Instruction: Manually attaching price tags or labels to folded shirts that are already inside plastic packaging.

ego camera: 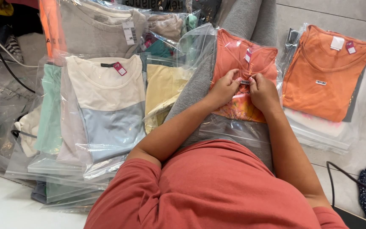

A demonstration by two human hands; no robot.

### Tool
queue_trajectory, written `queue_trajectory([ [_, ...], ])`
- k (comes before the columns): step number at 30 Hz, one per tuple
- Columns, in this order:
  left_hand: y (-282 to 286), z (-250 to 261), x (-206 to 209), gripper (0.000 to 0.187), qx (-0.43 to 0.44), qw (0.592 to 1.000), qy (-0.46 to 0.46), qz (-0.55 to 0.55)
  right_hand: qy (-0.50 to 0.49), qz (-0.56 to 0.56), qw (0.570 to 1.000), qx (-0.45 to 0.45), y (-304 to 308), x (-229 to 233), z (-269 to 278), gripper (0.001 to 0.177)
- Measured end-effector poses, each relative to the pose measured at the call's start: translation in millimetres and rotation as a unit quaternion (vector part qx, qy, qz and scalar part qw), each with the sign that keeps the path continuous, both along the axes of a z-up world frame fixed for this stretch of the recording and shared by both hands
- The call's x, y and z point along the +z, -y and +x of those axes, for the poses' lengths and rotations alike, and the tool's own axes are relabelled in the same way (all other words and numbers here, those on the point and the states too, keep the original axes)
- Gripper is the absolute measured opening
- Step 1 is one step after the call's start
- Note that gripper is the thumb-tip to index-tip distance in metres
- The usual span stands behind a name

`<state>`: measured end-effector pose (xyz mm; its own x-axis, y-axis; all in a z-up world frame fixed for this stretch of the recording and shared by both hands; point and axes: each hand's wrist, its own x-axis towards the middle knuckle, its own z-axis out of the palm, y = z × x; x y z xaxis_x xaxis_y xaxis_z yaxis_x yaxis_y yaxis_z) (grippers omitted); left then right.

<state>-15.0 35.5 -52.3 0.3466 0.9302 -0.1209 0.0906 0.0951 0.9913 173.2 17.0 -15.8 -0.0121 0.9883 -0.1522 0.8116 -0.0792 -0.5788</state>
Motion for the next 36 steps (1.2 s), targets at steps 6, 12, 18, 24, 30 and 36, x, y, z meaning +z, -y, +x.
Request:
queue_trajectory([
  [6,43,31,12,0.053,-0.007,0.83,-0.482,0.28,0.054,-0.01,0.998,0.001,-1,-4,-8,0.026],
  [12,37,43,-20,0.066,-0.04,0.769,-0.587,0.248,0.076,0.004,0.997,-0.007,1,0,-13,0.024],
  [18,40,50,-14,0.065,-0.021,0.762,-0.602,0.24,0.034,0.047,0.995,-0.079,7,6,-24,0.032],
  [24,35,43,-21,0.066,-0.028,0.782,-0.57,0.253,-0.015,0.188,0.98,-0.061,28,11,-22,0.016],
  [30,42,59,-12,0.053,-0.074,0.784,-0.579,0.211,0.145,0.271,0.949,0.063,30,-32,-18,0.019],
  [36,26,74,-58,0.062,-0.078,0.771,-0.603,0.189,0.211,0.087,0.973,0.023,39,-7,-23,0.029],
])
